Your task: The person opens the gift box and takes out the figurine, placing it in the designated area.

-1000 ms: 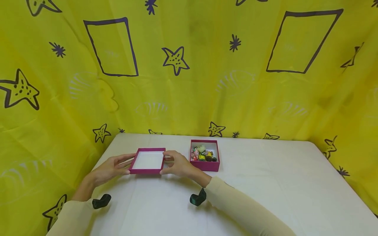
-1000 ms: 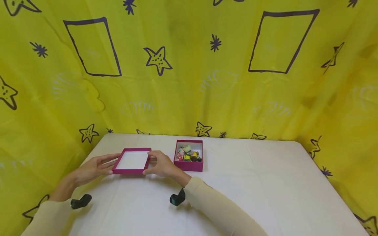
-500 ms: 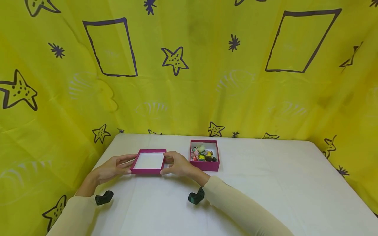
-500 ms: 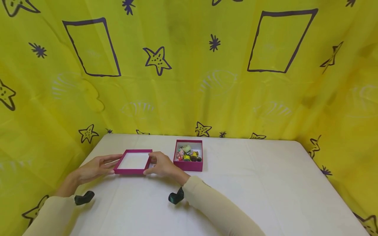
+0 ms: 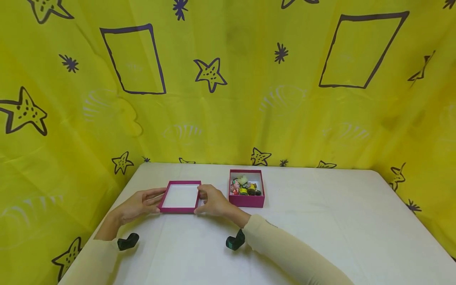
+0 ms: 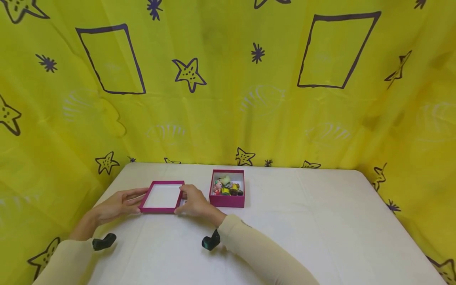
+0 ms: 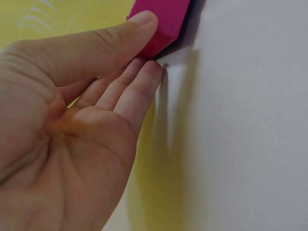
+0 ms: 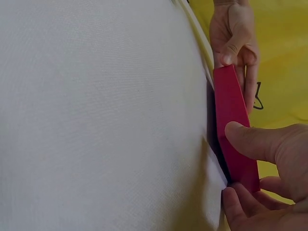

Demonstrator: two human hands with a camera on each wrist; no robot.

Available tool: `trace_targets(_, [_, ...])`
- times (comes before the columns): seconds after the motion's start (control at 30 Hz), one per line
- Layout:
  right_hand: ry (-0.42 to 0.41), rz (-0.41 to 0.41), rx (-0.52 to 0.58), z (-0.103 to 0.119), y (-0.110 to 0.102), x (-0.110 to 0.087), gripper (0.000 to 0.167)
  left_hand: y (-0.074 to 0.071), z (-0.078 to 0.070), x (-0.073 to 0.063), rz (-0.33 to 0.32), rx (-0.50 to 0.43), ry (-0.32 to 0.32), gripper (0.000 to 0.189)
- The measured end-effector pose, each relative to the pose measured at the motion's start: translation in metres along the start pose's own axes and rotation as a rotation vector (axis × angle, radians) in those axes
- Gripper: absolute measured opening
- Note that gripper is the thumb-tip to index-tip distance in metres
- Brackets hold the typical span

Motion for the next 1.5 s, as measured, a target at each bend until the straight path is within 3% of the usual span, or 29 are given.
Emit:
trace_targets(0.5, [-0.024, -0.016, -0.084, 0.001, 0.005, 0.000, 0.080, 0.005, 0.000, 0.000, -0.012, 0.021, 0.019, 0.081])
trace_targets(0.73, [-0.042, -0.021, -0.084, 0.000, 0.004, 0.000, 0.080, 0.006, -0.001, 0.001, -0.016, 0.006, 0.016, 0.082])
trace_targets(1.13, [-0.022, 0.016, -0.072, 0.001, 0.002, -0.002, 0.082, 0.007, -0.004, -0.001, 0.002, 0.069, 0.006, 0.079])
trace_targets(1.5, [-0.010, 0.029, -0.126, 0.007, -0.007, -0.007, 0.087, 0.005, -0.014, -0.010, -0.058, 0.133, 0.050, 0.079])
Point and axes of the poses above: each hand's wrist, its own x-axis towards the middle knuckle, its own y-axis out of the palm, z = x × y, the point moved 3 cm from there along x, towards the middle knuckle, and after that the axes turned 9 degrees about z, right-handed, at the moved point
